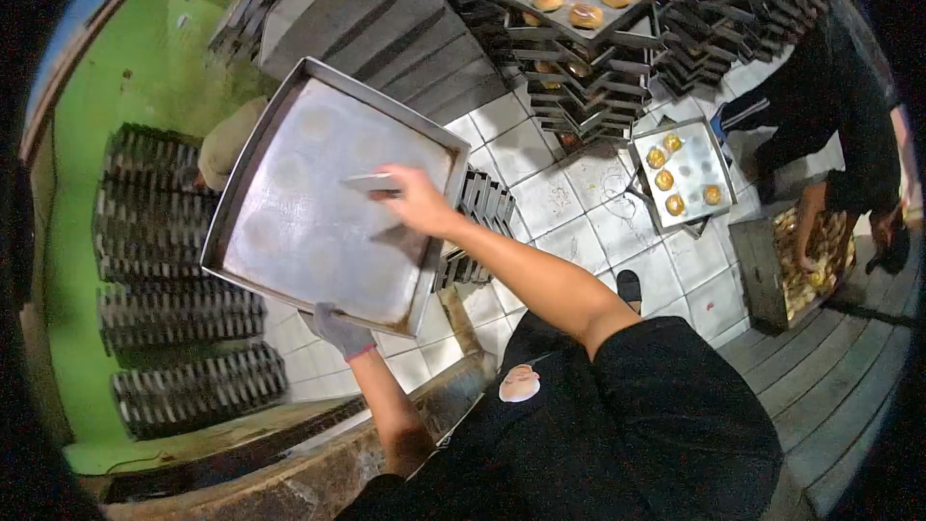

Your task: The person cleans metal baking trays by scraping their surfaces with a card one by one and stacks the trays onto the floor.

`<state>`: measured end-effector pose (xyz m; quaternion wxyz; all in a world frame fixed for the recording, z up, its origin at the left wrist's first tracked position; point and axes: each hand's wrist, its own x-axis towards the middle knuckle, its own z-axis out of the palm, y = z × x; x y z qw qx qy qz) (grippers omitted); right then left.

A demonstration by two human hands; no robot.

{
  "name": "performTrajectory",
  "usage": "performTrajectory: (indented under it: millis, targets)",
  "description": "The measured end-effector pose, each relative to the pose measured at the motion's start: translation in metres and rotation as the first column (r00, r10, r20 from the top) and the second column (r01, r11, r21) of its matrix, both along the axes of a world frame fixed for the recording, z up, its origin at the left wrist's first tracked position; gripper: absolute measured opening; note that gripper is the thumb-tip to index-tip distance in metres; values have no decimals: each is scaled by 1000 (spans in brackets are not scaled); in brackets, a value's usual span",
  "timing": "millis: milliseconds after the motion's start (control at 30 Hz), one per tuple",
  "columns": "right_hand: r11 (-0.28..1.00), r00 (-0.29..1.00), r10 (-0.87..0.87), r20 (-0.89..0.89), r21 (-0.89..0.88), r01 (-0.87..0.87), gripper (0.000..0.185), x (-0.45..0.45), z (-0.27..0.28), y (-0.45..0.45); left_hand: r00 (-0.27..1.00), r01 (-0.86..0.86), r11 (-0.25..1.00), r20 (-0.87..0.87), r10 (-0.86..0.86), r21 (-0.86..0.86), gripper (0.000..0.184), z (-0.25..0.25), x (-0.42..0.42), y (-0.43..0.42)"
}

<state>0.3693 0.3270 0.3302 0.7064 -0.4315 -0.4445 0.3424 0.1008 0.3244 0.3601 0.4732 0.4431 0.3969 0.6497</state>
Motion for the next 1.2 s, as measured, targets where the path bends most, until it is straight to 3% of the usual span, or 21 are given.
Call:
performTrajectory:
  millis: [67, 133, 233, 333, 433, 500, 600, 700, 767, 833, 933, 1000, 1100, 1200]
  targets:
    - [959, 990, -142, -4, -248, 136, 37, 2, -11, -11, 1000, -6, 995, 27, 9, -99, 66, -58, -61, 83]
    - [903, 986, -164, 15, -401, 156, 42, 8, -60, -22, 999, -3, 980, 43, 12, -200, 65, -102, -97, 133]
    - [811, 954, -254, 156, -503, 298, 43, 10, -136, -51, 983, 102, 900, 182, -26, -425, 44, -158, -124, 196]
    - [718, 955, -235, 180, -630, 296, 43, 15, -155, -86, 947, 179, 856, 319, -17, -484, 46, -188, -122, 215]
    - [660, 945, -274, 180, -679, 321, 40, 12, -166, -108, 935, 245, 801, 352, -47, -546, 54, -230, -136, 225]
    - [564, 923, -273, 271, -732, 382, 36, 13, -177, -114, 913, 293, 774, 405, -52, -561, 58, -253, -136, 225]
    - [556, 933, -273, 235, -753, 353, 34, 6, -175, -108, 888, 302, 732, 459, 17, -611, 57, -289, -143, 225]
    - [547, 947, -256, 195, -779, 308, 31, 2, -184, -96, 855, 374, 691, 518, 1, -618, 41, -338, -161, 232]
    - [545, 953, -268, 141, -794, 270, 30, -5, -181, -87, 939, 277, 632, 343, -19, -724, 24, -386, -185, 240]
    - [545, 960, -225, 164, -796, 264, 30, -6, -184, -80, 955, 148, 655, 280, 102, -741, 20, -415, -190, 244]
    - [557, 956, -203, 214, -777, 292, 31, -10, -178, -64, 949, -17, 662, 198, 248, -749, 19, -406, -178, 250]
    - [526, 961, -214, 175, -808, 264, 30, -12, -168, -55, 949, 5, 579, 185, 254, -815, 21, -343, -155, 237]
    - [503, 956, -213, 201, -816, 284, 29, -10, -165, -49, 950, -135, 622, 77, 301, -772, 23, -348, -154, 233]
    - [525, 961, -187, 203, -806, 272, 36, -6, -171, -51, 934, -109, 644, 143, 326, -758, 24, -348, -154, 231]
